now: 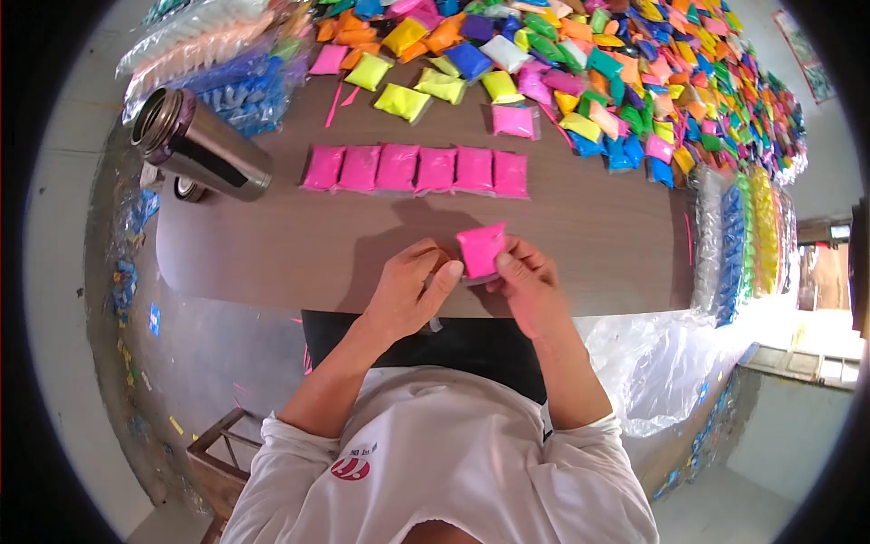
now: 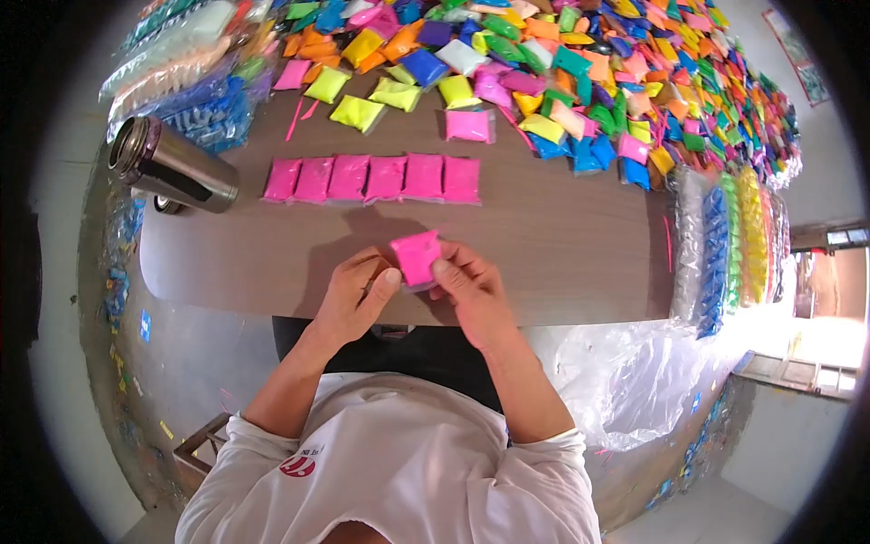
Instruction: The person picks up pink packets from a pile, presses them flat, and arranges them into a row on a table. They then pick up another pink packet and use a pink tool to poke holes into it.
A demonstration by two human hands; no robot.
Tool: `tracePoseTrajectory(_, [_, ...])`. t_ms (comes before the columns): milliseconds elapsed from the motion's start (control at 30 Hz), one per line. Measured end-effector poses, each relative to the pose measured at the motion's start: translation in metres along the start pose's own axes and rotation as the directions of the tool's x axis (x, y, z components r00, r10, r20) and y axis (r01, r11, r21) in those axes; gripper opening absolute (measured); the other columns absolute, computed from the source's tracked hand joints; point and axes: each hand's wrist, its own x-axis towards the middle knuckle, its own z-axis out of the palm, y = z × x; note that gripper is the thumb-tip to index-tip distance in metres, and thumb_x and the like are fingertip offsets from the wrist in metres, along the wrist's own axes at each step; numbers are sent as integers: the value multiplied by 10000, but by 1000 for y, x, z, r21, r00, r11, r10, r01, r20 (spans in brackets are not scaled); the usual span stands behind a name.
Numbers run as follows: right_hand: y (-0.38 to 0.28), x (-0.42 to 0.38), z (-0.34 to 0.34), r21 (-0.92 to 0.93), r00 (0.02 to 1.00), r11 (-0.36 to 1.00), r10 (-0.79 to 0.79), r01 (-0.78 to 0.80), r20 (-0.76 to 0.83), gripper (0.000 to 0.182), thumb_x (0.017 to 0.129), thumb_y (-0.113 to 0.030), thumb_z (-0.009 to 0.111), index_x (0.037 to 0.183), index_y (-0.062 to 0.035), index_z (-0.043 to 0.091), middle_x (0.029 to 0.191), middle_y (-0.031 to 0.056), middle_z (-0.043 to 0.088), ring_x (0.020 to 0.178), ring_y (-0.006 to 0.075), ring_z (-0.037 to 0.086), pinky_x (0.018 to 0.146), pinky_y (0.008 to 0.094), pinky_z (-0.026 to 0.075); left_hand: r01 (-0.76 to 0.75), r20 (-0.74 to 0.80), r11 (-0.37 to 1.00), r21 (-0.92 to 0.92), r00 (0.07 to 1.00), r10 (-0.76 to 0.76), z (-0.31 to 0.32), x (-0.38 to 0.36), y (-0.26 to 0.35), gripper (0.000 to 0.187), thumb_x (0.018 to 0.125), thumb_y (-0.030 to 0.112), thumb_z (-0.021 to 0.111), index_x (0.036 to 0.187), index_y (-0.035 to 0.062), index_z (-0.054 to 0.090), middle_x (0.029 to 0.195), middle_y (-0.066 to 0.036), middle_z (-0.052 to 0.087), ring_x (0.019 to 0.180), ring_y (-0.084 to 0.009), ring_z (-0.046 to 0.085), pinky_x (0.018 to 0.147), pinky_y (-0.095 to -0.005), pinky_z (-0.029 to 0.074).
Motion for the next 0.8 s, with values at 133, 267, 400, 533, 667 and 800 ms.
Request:
tracePoseTrajectory(133, [13,2,18,-115,997,991,-76,74,-12,300,1022,-243,627,1214,-15,664,1025,-6,684,890,75,572,790,243,475,21,40,999,-29,999,-20,-5,0,-1,318,1021,249,572,969,-57,637,986,-186,636,865,-327,625,770,-382,502])
tracePoseTrajectory(267, [11,0,24,-197,996,979,-72,61,-52,294,1031,-253,618,1190,-10,661,1010,0,681,918,81,580,802,248,487,75,99,994,-76,993,-67,-4,0,1,321,1009,266,602,1089,-38,667,1043,-194,646,933,-334,641,849,-386,514])
tracePoseTrajectory(400, [-9,2,29,-162,1000,987,2,3,31,256,1019,-228,638,1143,-5,663,967,4,676,903,82,589,790,255,499,47,122,999,11,991,-48,-5,-2,-1,320,986,273,645,1138,-7,677,1080,-182,661,944,-303,662,853,-376,527])
tracePoseTrajectory(533, [-11,13,18,-314,996,948,75,-54,56,214,997,-203,673,1071,-3,681,926,12,675,845,83,598,762,259,506,-54,120,995,85,992,44,-3,-1,-5,322,972,271,667,1143,-2,678,1080,-170,663,921,-274,666,829,-363,529])
tracePoseTrajectory(667, [1,16,19,-200,995,978,-36,54,93,219,986,-211,690,1057,-4,705,922,18,681,839,80,600,764,253,504,36,135,999,-24,990,-32,-5,0,-2,334,959,268,680,1138,-14,675,1071,-181,658,931,-310,652,829,-381,520])
tracePoseTrajectory(800, [9,3,27,-136,992,983,-115,121,48,255,983,-226,697,1109,-4,702,960,17,679,878,76,598,780,253,503,48,127,996,-69,991,-39,-6,-1,-4,314,968,249,661,1111,-30,668,1056,-193,651,933,-334,635,813,-394,513])
